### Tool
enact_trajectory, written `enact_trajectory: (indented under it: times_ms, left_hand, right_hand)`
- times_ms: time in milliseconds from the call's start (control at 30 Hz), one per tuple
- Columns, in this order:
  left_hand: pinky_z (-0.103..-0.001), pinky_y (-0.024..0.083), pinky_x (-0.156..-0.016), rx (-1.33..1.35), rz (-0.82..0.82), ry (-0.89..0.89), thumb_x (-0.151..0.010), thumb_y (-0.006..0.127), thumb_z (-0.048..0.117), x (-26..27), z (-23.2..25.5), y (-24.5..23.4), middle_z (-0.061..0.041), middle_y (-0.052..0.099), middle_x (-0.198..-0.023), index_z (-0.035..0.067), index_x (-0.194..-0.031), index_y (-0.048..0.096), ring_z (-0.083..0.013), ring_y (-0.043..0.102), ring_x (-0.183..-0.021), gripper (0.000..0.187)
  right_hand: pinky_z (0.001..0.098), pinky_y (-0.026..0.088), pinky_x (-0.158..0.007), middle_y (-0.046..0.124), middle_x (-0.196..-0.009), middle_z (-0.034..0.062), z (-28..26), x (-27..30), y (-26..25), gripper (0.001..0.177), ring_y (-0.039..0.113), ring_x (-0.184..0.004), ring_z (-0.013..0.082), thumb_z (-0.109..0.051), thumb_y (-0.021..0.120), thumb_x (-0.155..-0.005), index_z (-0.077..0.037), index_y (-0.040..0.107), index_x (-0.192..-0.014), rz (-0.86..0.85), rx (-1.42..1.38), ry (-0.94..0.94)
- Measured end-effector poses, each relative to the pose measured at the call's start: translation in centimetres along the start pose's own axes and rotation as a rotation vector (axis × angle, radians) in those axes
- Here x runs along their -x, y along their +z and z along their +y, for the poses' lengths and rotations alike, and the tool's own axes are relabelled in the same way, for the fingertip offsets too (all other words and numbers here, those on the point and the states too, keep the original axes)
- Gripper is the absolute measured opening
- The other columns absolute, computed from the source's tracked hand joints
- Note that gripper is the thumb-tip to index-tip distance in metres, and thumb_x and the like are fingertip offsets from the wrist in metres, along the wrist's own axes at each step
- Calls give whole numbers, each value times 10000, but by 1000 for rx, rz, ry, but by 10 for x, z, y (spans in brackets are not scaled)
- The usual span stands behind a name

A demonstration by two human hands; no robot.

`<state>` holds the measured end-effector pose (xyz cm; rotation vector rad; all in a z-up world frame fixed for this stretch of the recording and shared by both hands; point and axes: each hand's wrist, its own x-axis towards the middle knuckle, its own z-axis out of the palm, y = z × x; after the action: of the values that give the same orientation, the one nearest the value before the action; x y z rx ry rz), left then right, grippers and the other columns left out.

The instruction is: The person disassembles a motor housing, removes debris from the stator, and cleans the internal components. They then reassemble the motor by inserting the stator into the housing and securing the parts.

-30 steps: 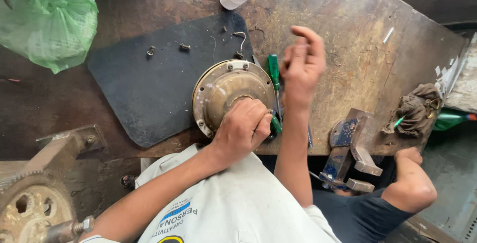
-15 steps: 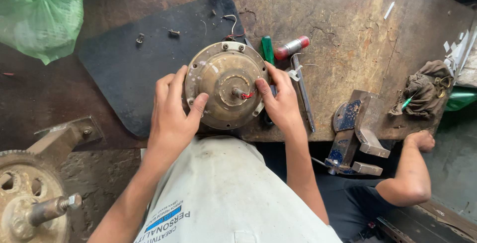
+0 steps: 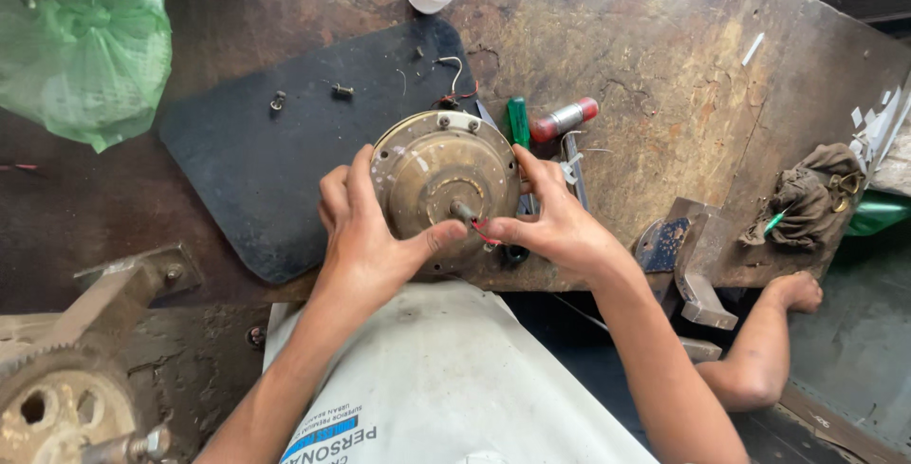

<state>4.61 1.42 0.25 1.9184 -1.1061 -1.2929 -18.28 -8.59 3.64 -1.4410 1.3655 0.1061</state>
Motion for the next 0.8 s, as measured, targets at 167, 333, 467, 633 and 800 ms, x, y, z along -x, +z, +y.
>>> enact_trajectory:
  times_ms: [167,333,467,633,800]
  left_hand:
    - [-556,324,-1106,58,15,-122,-561,990,433,-6,17,-1,-223,264,-1439,47,-1513,199,-447,268,-1358,1296]
    - [-516,362,-1083,108,20,-221,-520,1015,294,-13,27,-7,-197,330,-1390,60,-1451,276,-403,346,-1329,1211]
    - [-504,372,-1072,79,68,-119,-566,1003,272,-15,38,-12,-195,387,-1349,29,-1373,312,-385,407,-1297,1090]
    - [-509,373,-1072,93,33,-69,-574,989,250,-23,38,-18,-210,374,-1359,19,-1407,305,-399,401,-1289,1102]
    - [-472,422,-1040,197,-67,-175,-620,971,262,-23,38,-24,-198,333,-1350,24,-1426,272,-351,429,-1287,1092]
  right_hand:
    - [485,566,-1026,333,-1469,157,-22,-9,1,1293,429,-1362,294,-451,924,-570,-31,238,-1583,-4,37,97]
    - [480,551,-1026,363,-1409,159,-23,-7,2,1296,448,-1350,298,-443,954,-531,-28,268,-1549,14,21,98]
    - [467,556,-1045,380,-1434,138,-28,2,7,1212,459,-1372,275,-401,980,-577,-21,269,-1482,116,-68,95]
    - [438,554,-988,367,-1455,120,-24,-6,5,1220,455,-1348,252,-338,983,-540,-34,271,-1483,135,-54,125]
    - [407,570,-991,432,-1438,107,-20,-2,1,1110,488,-1337,232,-328,932,-642,-51,290,-1503,79,-268,142]
